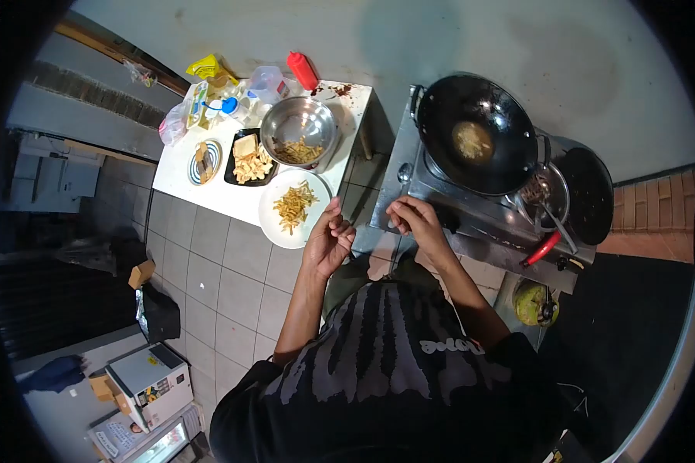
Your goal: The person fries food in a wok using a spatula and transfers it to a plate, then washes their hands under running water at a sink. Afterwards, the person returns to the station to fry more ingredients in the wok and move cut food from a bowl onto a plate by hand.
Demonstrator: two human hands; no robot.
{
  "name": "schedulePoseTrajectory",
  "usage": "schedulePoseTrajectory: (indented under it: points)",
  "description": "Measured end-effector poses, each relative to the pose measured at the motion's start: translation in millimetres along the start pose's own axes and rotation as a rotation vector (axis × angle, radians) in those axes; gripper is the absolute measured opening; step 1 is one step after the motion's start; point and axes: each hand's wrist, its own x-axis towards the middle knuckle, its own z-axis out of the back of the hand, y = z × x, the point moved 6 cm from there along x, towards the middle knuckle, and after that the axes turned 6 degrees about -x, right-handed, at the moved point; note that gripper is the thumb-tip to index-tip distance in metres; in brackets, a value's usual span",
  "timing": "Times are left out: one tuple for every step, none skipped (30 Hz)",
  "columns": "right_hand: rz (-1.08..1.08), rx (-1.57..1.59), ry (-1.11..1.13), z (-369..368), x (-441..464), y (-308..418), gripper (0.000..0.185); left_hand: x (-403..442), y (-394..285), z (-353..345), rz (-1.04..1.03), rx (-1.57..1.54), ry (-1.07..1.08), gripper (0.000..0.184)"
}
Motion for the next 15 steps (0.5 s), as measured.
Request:
schedulePoseTrajectory:
  points:
    - [-0.025,0.002,0.011,-5,10,-8,0.02,1,-8,2,0.001,-0.018,0.03,0.016]
    - [-0.034,-0.005,0.046,-12,22,-21,0.023,0,-17,1,-0.001,-0.049,0.04,0.014]
    - [-0.031,-0.015,0.051,-18,36,-31,0.023,-1,-26,2,-0.006,-0.056,0.047,0.014]
    - [-0.139,0.016,0.076,-25,49,-47,0.024,-2,-35,7,-0.008,-0.089,0.039,0.014]
    - [-0.238,0.046,0.101,-32,68,-64,0.025,0,-46,11,-0.012,-0.118,0.039,0.014]
    - [-0.311,0.166,0.135,-39,90,-91,0.027,1,-57,15,-0.033,-0.122,0.106,0.01]
    - [-0.315,0.16,0.135,-47,107,-107,0.027,-3,-65,15,-0.033,-0.13,0.107,0.01]
    - [-0.458,0.418,0.143,-59,125,-123,0.028,-7,-75,11,-0.047,-0.13,0.082,0.01]
    - [-0.601,0.679,0.149,-73,140,-136,0.029,-9,-85,11,-0.061,-0.132,0.054,0.011]
    - [-0.606,0.674,0.149,-82,158,-150,0.029,-11,-95,12,-0.077,-0.121,0.105,0.014]
    - [-0.615,0.637,0.163,-90,178,-160,0.031,-12,-105,12,-0.08,-0.125,0.108,0.014]
    - [-0.627,0.602,0.177,-100,191,-164,0.032,-15,-114,13,-0.07,-0.193,0.063,0.017]
    - [-0.628,0.597,0.179,-108,203,-166,0.032,-16,-122,16,-0.06,-0.259,0.02,0.022]
    - [-0.623,0.527,0.108,-111,215,-168,0.033,-19,-131,11,-0.032,-0.296,0.098,0.041]
    - [-0.619,0.457,0.039,-113,225,-171,0.033,-23,-138,11,-0.037,-0.301,0.098,0.041]
